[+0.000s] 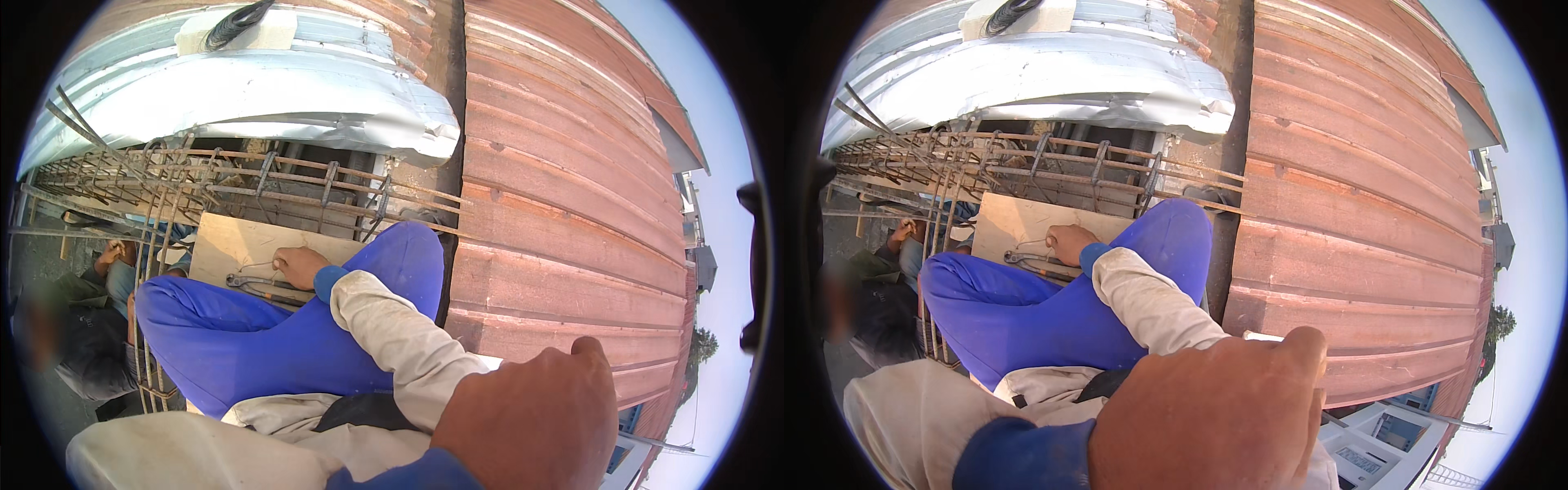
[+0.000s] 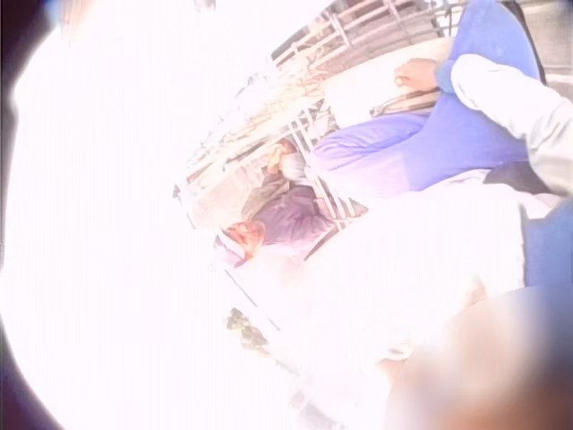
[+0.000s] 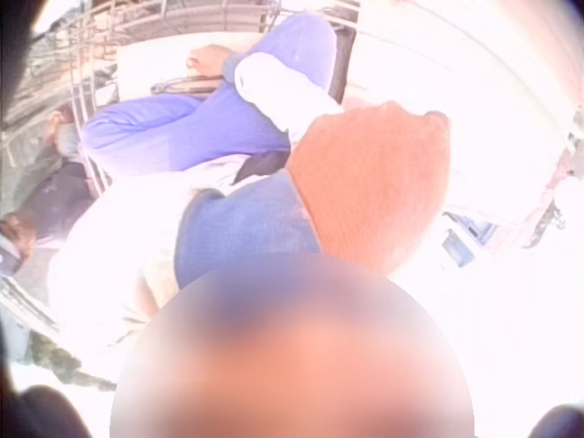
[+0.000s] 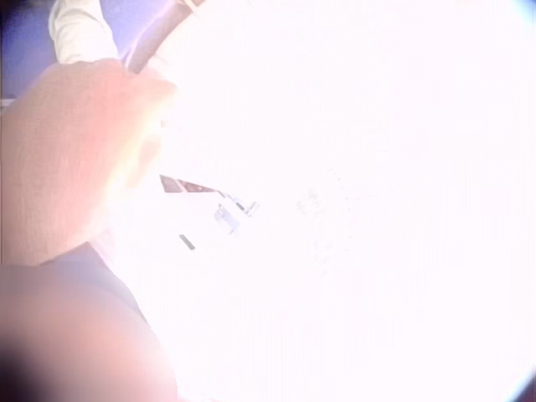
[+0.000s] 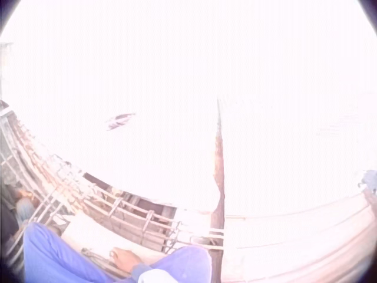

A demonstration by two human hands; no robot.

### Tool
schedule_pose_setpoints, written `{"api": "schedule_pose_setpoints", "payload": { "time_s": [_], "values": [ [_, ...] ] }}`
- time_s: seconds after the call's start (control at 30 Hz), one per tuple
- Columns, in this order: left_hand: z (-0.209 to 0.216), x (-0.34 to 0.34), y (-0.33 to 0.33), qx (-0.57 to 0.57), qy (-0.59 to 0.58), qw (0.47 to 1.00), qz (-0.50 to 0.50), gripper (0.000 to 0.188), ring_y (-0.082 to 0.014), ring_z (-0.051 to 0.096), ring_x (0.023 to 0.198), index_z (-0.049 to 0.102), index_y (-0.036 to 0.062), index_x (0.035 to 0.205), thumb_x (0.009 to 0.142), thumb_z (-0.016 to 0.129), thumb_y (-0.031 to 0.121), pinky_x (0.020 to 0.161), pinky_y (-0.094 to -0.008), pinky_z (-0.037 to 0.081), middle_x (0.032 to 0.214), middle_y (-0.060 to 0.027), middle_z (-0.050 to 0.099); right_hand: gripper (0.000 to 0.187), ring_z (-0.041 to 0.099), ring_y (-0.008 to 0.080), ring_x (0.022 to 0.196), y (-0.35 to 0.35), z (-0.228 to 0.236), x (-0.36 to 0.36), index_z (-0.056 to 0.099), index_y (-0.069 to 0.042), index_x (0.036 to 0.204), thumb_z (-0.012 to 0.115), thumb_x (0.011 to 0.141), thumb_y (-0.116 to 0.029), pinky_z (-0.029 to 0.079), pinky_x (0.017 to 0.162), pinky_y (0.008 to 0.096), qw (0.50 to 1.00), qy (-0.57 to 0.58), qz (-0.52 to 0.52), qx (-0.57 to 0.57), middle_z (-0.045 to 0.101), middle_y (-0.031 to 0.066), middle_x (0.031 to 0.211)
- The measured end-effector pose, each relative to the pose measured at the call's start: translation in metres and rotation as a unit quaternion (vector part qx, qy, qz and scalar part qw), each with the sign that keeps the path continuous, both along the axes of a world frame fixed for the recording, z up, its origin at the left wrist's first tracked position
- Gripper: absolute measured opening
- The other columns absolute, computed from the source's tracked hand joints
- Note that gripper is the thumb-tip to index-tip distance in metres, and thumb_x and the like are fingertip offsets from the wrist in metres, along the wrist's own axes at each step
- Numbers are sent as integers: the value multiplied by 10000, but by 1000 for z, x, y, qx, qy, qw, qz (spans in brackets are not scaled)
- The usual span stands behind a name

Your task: The person uses a crowbar to pry and adjust metal rebar within a roof framework, then ties the rebar intersections with wire. A coworker assists by holding the structure and handing materials.

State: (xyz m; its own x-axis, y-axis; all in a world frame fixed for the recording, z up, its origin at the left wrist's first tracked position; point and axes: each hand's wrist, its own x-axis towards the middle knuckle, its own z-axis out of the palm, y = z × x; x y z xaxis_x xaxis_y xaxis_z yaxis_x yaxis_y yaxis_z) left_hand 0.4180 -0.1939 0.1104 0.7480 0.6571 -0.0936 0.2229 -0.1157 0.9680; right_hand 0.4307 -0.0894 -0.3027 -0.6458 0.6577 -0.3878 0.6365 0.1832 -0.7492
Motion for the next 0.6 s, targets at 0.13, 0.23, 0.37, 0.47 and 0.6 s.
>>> {"api": "schedule_pose_setpoints", "payload": {
  "time_s": [0.13,0.23,0.37,0.47,0.6],
  "values": [
    [-3,39,-9,76,-4,996,-43,264,-283,723,849,603,-18,1130,973,615,194,706,-378,559,946,-178,715,270,665,389,1049,2,1,0,701,-118,1101,502,987,-261,501,932,490,1000,-15,-7,-7,717,183,1091],
    [-14,64,-25,112,-5,993,-39,245,-293,719,848,604,-11,1104,966,614,190,705,-389,555,937,-172,712,247,669,395,1027,12,15,4,698,-118,1087,510,981,-239,509,907,499,996,10,-79,-26,726,177,1058],
    [-28,84,-32,148,1,989,-16,220,-306,714,847,604,-1,1070,955,612,186,703,-402,551,925,-163,708,212,641,392,927,45,36,21,647,-80,1005,518,1025,-247,469,804,520,913,90,-267,295,695,156,938],
    [-37,87,-30,166,9,986,18,201,-316,710,846,605,6,1045,948,611,182,702,-413,547,916,-157,705,242,651,367,1012,68,35,36,632,-81,1039,477,1039,-267,451,896,511,875,-87,-380,287,714,140,1032],
    [-47,82,-27,179,15,983,39,178,-329,705,845,606,15,1011,938,610,177,701,-427,543,903,-148,701,234,646,387,1058,67,14,43,593,-100,1123,464,1039,-277,404,976,546,926,-176,-259,212,720,169,1068]
  ]
}}
